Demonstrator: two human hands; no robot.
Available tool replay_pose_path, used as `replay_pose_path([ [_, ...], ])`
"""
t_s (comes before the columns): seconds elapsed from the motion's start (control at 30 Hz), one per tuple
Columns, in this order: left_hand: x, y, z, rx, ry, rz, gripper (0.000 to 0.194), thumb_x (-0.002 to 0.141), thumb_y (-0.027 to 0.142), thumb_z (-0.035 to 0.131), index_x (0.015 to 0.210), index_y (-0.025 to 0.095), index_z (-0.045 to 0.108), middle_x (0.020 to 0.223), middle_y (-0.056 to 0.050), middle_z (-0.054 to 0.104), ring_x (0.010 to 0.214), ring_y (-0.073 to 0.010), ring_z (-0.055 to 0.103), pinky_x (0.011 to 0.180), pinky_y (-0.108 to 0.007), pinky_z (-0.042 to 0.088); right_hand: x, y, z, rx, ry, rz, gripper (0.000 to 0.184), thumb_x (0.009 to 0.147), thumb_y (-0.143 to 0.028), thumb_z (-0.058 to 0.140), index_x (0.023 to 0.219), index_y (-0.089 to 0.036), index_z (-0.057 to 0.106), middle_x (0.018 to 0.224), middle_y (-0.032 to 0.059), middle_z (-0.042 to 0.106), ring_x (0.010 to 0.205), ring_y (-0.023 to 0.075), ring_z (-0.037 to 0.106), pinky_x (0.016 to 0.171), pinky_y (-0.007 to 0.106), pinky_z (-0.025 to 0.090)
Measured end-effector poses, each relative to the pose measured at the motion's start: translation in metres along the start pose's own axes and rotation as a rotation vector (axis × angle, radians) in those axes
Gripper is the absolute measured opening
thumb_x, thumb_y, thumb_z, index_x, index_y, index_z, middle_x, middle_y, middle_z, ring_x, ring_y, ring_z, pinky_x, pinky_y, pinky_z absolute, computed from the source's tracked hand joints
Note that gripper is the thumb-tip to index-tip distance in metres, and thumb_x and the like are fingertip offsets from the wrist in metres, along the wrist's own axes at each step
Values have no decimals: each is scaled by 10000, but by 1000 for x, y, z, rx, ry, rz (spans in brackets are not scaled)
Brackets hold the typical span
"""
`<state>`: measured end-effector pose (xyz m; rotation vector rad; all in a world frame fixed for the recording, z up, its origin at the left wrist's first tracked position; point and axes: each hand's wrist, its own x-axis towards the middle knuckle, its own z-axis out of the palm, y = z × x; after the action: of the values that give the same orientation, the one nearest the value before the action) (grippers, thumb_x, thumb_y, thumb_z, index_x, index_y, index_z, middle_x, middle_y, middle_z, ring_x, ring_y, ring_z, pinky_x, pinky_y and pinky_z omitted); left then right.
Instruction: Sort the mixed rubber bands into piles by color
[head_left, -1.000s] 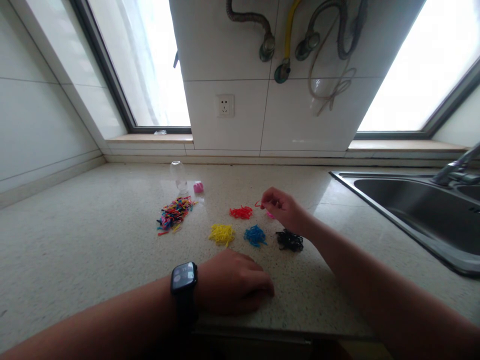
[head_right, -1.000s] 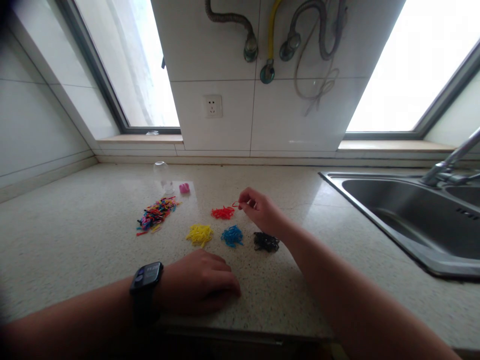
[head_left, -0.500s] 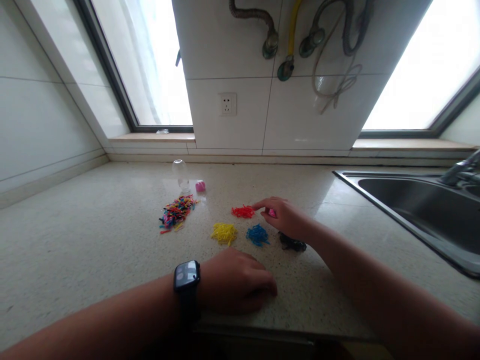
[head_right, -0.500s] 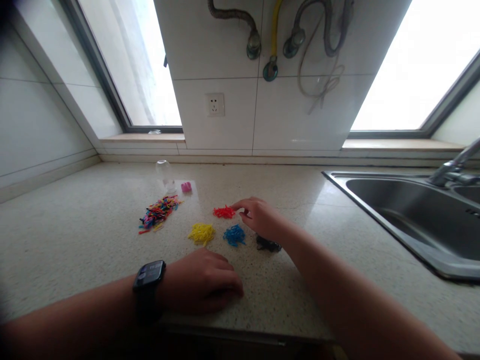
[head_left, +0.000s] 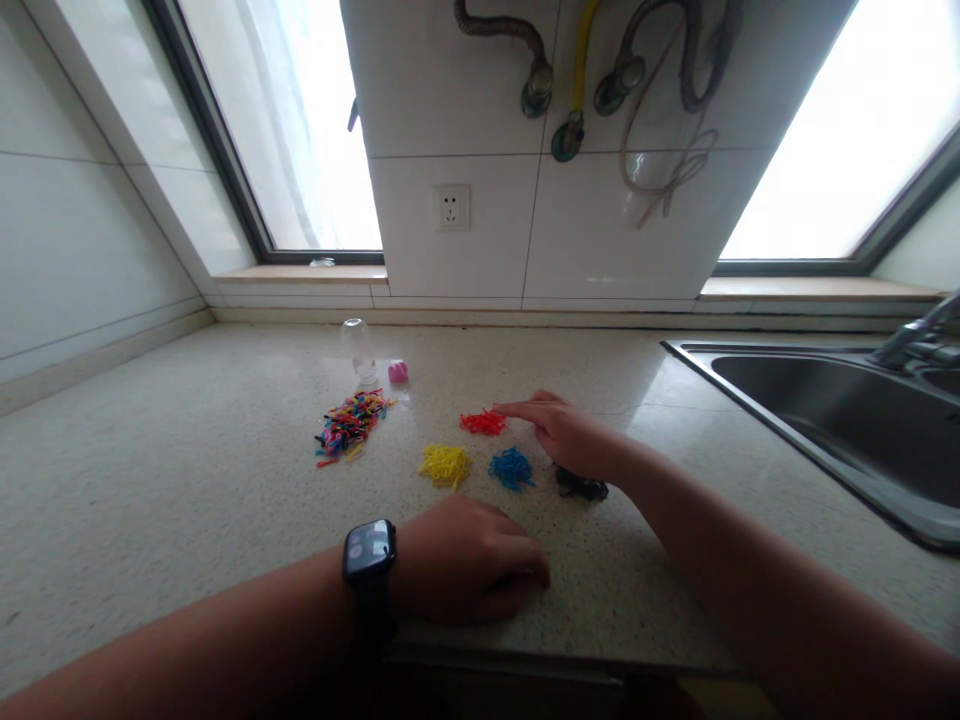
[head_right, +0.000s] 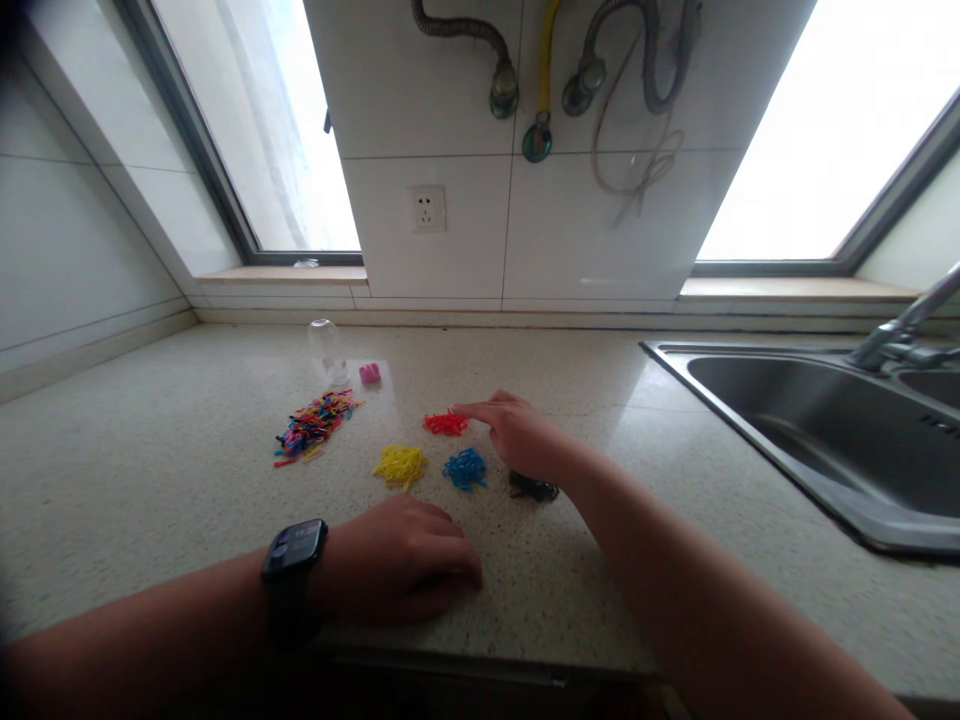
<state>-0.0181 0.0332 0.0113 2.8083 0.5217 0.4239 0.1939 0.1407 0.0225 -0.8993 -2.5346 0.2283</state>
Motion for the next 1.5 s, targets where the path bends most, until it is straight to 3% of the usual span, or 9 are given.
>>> replay_pose_path([
  [0.4, 0, -1, 1, -6, -13, -7, 149, 904, 209, 581, 1033, 225, 653, 844, -2, 711, 767, -150, 673, 662, -256, 452, 0, -6, 6, -154, -24, 15, 605, 857, -54, 442, 1401, -294, 559, 1343, 44, 645, 1161, 245, 529, 976, 417, 339],
  [0.7, 0, -1, 0, -7, -21, -15, 146, 915, 222, 570, 1031, 221, 657, 839, -6, 708, 763, -149, 660, 659, -255, 444, -3, -8, -9, -267, 2, 12, 440, 880, -132, 498, 1279, -270, 624, 1238, 71, 665, 1080, 267, 531, 907, 419, 312],
  [0.93, 0, 0, -1, -1, -27, -15, 158, 906, 220, 573, 1037, 221, 663, 858, -7, 718, 774, -154, 665, 663, -259, 446, -6, 20, -17, -263, 123, 134, 308, 882, -186, 525, 1136, -255, 686, 1174, 80, 690, 1072, 272, 556, 885, 421, 320],
  [1.07, -1, 0, -1, -18, -23, -18, 147, 908, 224, 572, 1018, 217, 669, 859, -9, 721, 779, -152, 665, 675, -252, 453, -9, 51, -15, -230, 177, 241, 282, 871, -195, 532, 1089, -234, 707, 1120, 90, 704, 1061, 274, 580, 922, 445, 357],
  [1.23, -2, -2, -9, -69, -28, -44, 176, 883, 190, 590, 1033, 212, 680, 882, -10, 723, 793, -147, 660, 696, -242, 460, -13, 93, -6, -129, 208, 328, 286, 828, -161, 546, 1057, -192, 715, 1041, 91, 714, 890, 221, 624, 889, 388, 451],
  [1.37, -4, -12, -30, -50, 17, -146, 207, 909, 177, 543, 1055, 220, 683, 859, -1, 707, 742, -124, 630, 713, -243, 452, -14, 106, -1, -68, 190, 368, 279, 812, -148, 561, 1036, -194, 721, 1024, 89, 714, 828, 206, 631, 832, 355, 491],
  [1.5, -14, -42, -59, 72, 173, -395, 195, 927, 238, 525, 1043, 217, 681, 864, -9, 702, 759, -134, 625, 723, -270, 435, -14, 110, 2, -17, 173, 388, 265, 819, -152, 569, 1028, -201, 726, 1017, 90, 720, 798, 198, 636, 785, 334, 507],
])
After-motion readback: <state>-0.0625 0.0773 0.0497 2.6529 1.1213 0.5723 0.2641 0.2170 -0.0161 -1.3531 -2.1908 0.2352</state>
